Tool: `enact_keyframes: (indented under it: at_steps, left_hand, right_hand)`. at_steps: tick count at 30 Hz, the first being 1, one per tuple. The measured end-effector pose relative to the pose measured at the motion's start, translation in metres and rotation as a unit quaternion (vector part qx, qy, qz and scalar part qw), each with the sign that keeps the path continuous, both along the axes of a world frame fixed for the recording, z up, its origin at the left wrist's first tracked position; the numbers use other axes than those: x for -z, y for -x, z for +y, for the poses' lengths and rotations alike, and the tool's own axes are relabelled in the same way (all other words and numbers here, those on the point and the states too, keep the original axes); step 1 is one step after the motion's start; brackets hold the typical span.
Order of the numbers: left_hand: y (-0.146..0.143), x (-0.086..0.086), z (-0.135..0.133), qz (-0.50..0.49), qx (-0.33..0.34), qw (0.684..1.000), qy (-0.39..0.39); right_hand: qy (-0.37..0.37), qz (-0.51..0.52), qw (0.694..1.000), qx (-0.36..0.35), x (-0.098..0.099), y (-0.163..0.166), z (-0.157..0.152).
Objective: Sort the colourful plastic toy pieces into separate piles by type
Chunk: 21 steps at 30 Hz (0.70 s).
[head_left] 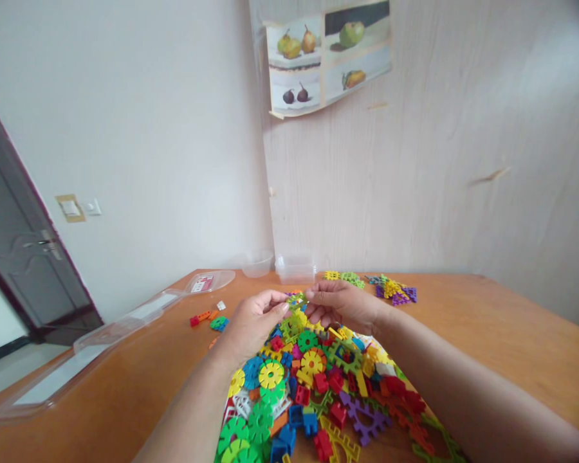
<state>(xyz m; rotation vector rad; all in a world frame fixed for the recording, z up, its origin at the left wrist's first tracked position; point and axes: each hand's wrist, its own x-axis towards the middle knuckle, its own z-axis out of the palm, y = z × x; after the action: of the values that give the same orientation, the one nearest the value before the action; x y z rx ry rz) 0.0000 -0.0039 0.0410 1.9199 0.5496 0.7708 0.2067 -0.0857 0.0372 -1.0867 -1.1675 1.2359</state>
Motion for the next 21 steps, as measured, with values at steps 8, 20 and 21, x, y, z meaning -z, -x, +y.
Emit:
enact_keyframes:
  at_steps: [8,20,21]
  left_hand:
    - [0.002,-0.003,-0.002,0.015,-0.073,0.997,-0.016]
    - [0.003,-0.004,0.003,0.072,-0.136,0.985,-0.08]
    - [0.002,-0.003,0.004,0.079,-0.137,0.984,-0.087]
  right_hand:
    - [-0.055,0.093,0.975,0.196,-0.006,-0.037,0.008]
    - [-0.013,0.021,0.866,0.5,0.06,-0.133,0.016]
    - [-0.01,0.02,0.866,0.5,0.065,-0.134,0.017]
